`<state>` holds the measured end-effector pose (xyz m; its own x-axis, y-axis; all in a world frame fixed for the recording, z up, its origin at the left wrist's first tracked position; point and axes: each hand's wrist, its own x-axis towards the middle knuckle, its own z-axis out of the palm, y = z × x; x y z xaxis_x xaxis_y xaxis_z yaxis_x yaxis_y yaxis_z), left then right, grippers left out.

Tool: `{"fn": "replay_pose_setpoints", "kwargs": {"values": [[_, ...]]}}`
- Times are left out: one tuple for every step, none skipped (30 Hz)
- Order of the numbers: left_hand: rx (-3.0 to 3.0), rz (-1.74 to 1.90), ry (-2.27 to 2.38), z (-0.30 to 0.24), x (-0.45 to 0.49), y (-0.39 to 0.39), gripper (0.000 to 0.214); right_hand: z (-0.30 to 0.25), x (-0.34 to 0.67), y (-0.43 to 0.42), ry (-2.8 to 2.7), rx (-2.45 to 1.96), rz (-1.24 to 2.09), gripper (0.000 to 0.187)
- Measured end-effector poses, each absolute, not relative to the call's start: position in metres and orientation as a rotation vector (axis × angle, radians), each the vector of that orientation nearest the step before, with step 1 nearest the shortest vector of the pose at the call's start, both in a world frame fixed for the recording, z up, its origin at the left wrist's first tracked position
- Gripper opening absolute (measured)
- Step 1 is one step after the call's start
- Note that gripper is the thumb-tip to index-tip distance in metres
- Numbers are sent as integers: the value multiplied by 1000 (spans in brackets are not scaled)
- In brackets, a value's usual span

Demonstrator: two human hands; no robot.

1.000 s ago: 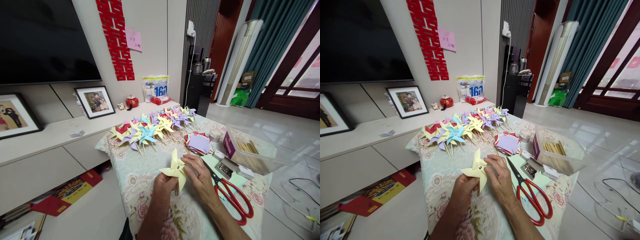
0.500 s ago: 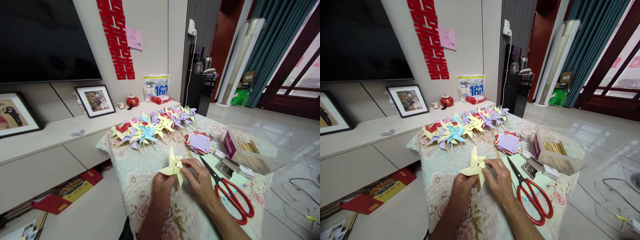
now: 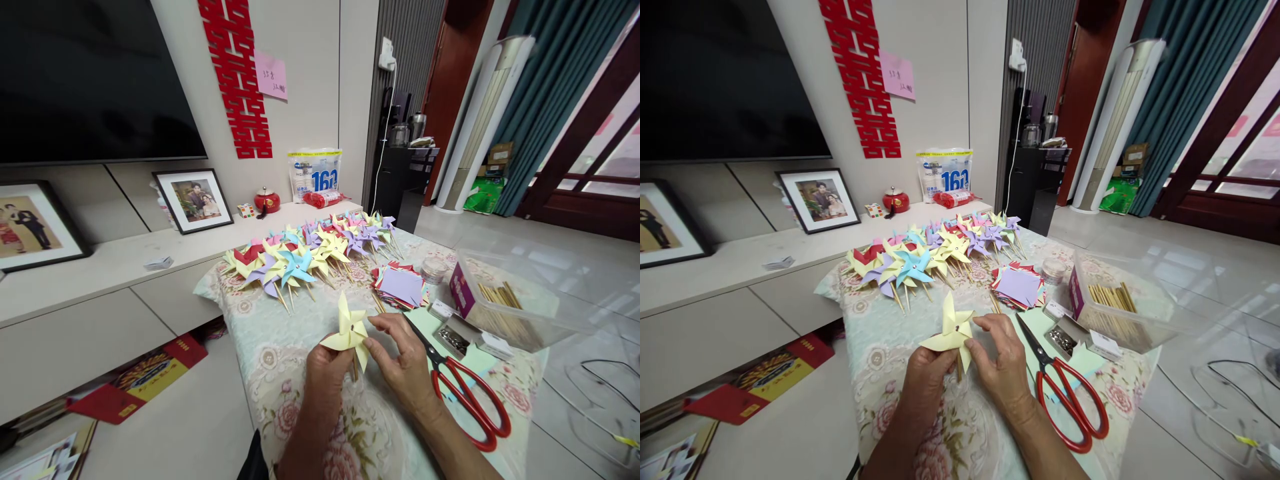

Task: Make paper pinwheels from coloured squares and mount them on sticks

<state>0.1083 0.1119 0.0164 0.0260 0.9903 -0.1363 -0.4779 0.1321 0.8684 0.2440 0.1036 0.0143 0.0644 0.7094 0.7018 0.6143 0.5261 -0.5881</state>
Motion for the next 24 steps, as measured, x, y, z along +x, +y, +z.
{"fn": "replay_pose_setpoints", "kwargs": {"values": [[732, 1312, 910, 16, 108, 112, 9, 15, 244, 103, -1640, -1133, 80, 19], [726, 1311, 912, 16, 107, 112, 11, 15, 243, 103, -1665, -1114, 67, 19], [724, 1303, 912, 15, 107, 113, 13, 15, 242, 102, -1692, -1097, 62, 20], [726, 1293, 907, 14, 107, 114, 15, 15, 242, 102, -1716, -1085, 60, 21], [731, 1282, 900, 11, 107, 115, 17, 15, 242, 102, -1736, -1079, 58, 21], [737, 1273, 893, 9, 108, 116, 18, 14, 241, 103, -1750, -1079, 52, 21], [744, 1265, 887, 5, 109, 118, 18, 13, 241, 103, -1760, -1083, 46, 20], [751, 1261, 882, 2, 109, 120, 19, 13, 241, 104, -1763, -1090, 41, 19], [753, 1261, 878, -2, 110, 122, 20, 12, 241, 104, -1762, -1098, 38, 18], [752, 1259, 874, -5, 111, 123, 22, 11, 241, 105, -1759, -1103, 38, 17], [749, 1254, 869, -8, 112, 124, 25, 11, 241, 105, -1756, -1107, 39, 17], [746, 1250, 863, -10, 112, 124, 27, 11, 241, 105, -1754, -1108, 42, 17], [744, 1246, 860, -11, 112, 124, 28, 11, 241, 105, -1754, -1105, 43, 17], [747, 1247, 860, -11, 111, 123, 28, 12, 241, 104, -1754, -1098, 44, 17], [755, 1250, 865, -10, 110, 122, 26, 13, 241, 103, -1752, -1091, 47, 17], [766, 1260, 878, -9, 108, 121, 24, 14, 241, 102, -1746, -1085, 55, 17], [780, 1269, 900, -7, 107, 119, 23, 16, 241, 101, -1736, -1082, 69, 17], [800, 1272, 926, -4, 105, 118, 21, 17, 241, 99, -1721, -1084, 86, 17], [824, 1270, 955, -2, 104, 116, 21, 19, 242, 98, -1700, -1092, 102, 17], [847, 1261, 981, 0, 104, 115, 21, 20, 242, 98, -1674, -1104, 114, 17], [867, 1248, 1001, 3, 103, 114, 21, 20, 242, 97, -1644, -1117, 122, 17], [878, 1242, 1011, 5, 104, 114, 21, 20, 243, 97, -1611, -1130, 126, 16], [875, 1250, 1009, 7, 104, 114, 21, 20, 244, 98, -1575, -1145, 136, 15], [856, 1275, 1002, 8, 105, 114, 20, 20, 244, 98, -1541, -1159, 155, 14]]}}
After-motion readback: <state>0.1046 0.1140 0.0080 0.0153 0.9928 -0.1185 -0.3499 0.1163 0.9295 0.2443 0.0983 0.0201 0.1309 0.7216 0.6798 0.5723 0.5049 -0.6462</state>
